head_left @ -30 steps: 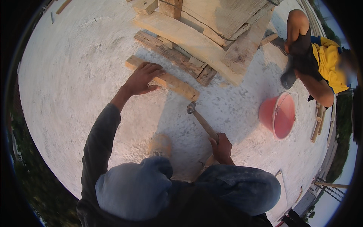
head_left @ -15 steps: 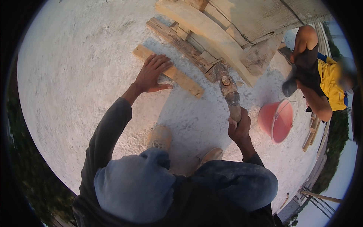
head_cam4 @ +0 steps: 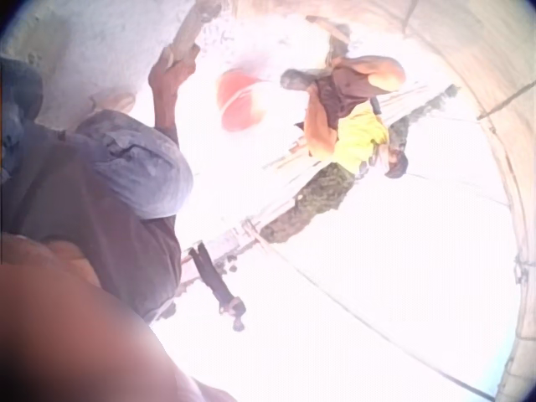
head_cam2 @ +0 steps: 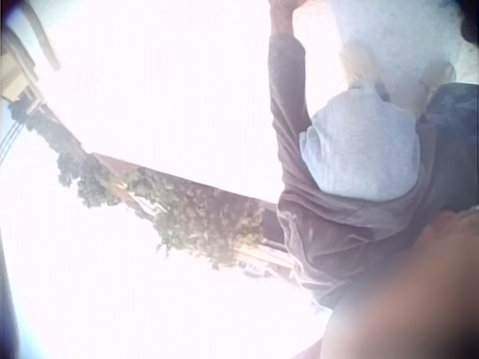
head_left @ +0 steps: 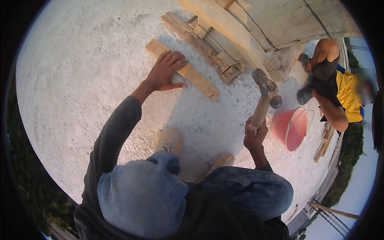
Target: The person assembles a wooden structure by placing planks and using a hammer to drive nails into the frame. The person repeatedly positions planks and hammers nails to secure them.
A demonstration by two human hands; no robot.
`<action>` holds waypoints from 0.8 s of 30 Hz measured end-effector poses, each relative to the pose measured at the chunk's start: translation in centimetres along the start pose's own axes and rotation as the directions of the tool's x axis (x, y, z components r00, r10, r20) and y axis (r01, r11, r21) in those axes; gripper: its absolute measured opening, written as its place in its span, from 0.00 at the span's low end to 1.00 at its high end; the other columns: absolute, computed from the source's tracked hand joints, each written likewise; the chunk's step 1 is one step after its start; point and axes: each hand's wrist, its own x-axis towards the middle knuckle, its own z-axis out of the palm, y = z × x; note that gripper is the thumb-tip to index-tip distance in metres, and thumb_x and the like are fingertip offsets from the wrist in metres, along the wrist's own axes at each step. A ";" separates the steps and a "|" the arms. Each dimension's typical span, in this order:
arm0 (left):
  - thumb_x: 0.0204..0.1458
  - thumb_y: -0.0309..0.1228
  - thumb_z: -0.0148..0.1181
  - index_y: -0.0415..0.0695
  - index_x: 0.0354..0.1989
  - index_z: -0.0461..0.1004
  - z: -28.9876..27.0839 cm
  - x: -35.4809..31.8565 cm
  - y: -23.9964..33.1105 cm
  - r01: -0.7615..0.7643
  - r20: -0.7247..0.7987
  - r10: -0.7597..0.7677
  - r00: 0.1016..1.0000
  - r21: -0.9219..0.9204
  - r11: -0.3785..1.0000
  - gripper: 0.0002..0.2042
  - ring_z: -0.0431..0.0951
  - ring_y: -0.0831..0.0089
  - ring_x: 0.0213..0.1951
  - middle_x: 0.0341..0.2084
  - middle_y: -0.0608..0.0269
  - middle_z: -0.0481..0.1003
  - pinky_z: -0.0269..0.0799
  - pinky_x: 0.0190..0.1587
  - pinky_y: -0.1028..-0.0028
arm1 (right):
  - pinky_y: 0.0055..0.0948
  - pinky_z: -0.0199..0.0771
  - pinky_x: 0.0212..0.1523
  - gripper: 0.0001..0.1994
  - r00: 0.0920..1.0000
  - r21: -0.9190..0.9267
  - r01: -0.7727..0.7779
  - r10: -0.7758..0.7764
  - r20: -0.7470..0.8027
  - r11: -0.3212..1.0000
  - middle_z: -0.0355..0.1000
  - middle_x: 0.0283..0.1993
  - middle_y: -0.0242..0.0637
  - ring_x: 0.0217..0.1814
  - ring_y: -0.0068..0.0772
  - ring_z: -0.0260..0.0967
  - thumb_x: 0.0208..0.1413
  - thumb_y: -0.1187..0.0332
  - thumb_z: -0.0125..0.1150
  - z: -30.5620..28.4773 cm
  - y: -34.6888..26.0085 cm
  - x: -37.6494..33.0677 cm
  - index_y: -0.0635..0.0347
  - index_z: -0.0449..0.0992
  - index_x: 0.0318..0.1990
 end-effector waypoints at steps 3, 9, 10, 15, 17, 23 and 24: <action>0.47 0.62 0.79 0.52 0.74 0.67 0.1 0.0 0.1 0.012 0.006 -0.012 1.000 0.000 1.000 0.48 0.56 0.53 0.80 0.71 0.58 0.66 0.42 0.85 0.45 | 0.39 0.67 0.24 0.20 0.995 -0.160 0.089 -0.081 0.055 0.983 0.71 0.22 0.38 0.22 0.38 0.71 0.77 0.51 0.58 0.0 1.9 1.0 0.63 0.71 0.43; 0.48 0.64 0.77 0.52 0.74 0.67 -0.2 0.0 0.9 0.002 0.013 -0.002 1.000 -0.005 1.000 0.48 0.57 0.53 0.80 0.71 0.58 0.66 0.43 0.85 0.44 | 0.51 0.71 0.26 0.20 0.801 -0.381 -0.501 0.583 0.136 0.777 0.73 0.22 0.54 0.25 0.61 0.76 0.76 0.53 0.61 1.8 3.3 0.3 0.64 0.72 0.43; 0.49 0.64 0.77 0.52 0.74 0.66 -0.2 -0.1 0.8 0.005 0.027 -0.004 1.000 -0.008 1.000 0.48 0.57 0.54 0.80 0.71 0.58 0.66 0.43 0.85 0.44 | 0.49 0.71 0.26 0.20 0.819 -0.400 -0.466 0.556 0.140 0.789 0.73 0.22 0.51 0.24 0.57 0.76 0.76 0.53 0.61 1.8 2.5 -0.1 0.65 0.72 0.43; 0.49 0.64 0.77 0.53 0.75 0.66 0.2 -0.1 0.1 -0.013 -0.014 0.013 1.000 0.020 1.000 0.48 0.57 0.55 0.80 0.71 0.58 0.66 0.43 0.85 0.44 | 0.44 0.71 0.25 0.16 0.986 -0.023 -0.156 0.157 0.045 0.987 0.74 0.23 0.42 0.23 0.45 0.77 0.71 0.58 0.61 0.5 -1.9 -0.5 0.64 0.72 0.42; 0.49 0.63 0.77 0.53 0.75 0.66 0.3 0.0 0.0 0.001 0.007 -0.001 1.000 0.044 0.999 0.48 0.56 0.55 0.80 0.71 0.58 0.66 0.42 0.85 0.44 | 0.24 0.60 0.21 0.34 0.988 0.126 0.107 -0.091 -0.126 0.986 0.65 0.22 0.28 0.21 0.22 0.62 0.70 0.31 0.56 0.1 -1.3 0.4 0.59 0.70 0.37; 0.48 0.64 0.77 0.53 0.75 0.65 -0.5 0.4 0.6 0.064 0.088 -0.069 0.994 0.057 0.996 0.49 0.56 0.54 0.80 0.72 0.58 0.66 0.41 0.85 0.44 | 0.48 0.70 0.24 0.26 0.916 -0.475 -0.274 0.378 0.138 0.836 0.72 0.21 0.50 0.22 0.54 0.76 0.74 0.44 0.62 2.5 4.8 1.4 0.63 0.72 0.40; 0.48 0.64 0.77 0.53 0.75 0.65 -0.5 0.3 0.8 0.024 0.022 -0.025 0.999 0.048 0.999 0.49 0.56 0.54 0.80 0.72 0.58 0.66 0.41 0.85 0.44 | 0.53 0.74 0.30 0.25 0.892 -0.455 -0.289 0.409 0.192 0.842 0.75 0.24 0.54 0.28 0.60 0.78 0.74 0.46 0.62 2.9 4.5 -0.1 0.64 0.73 0.42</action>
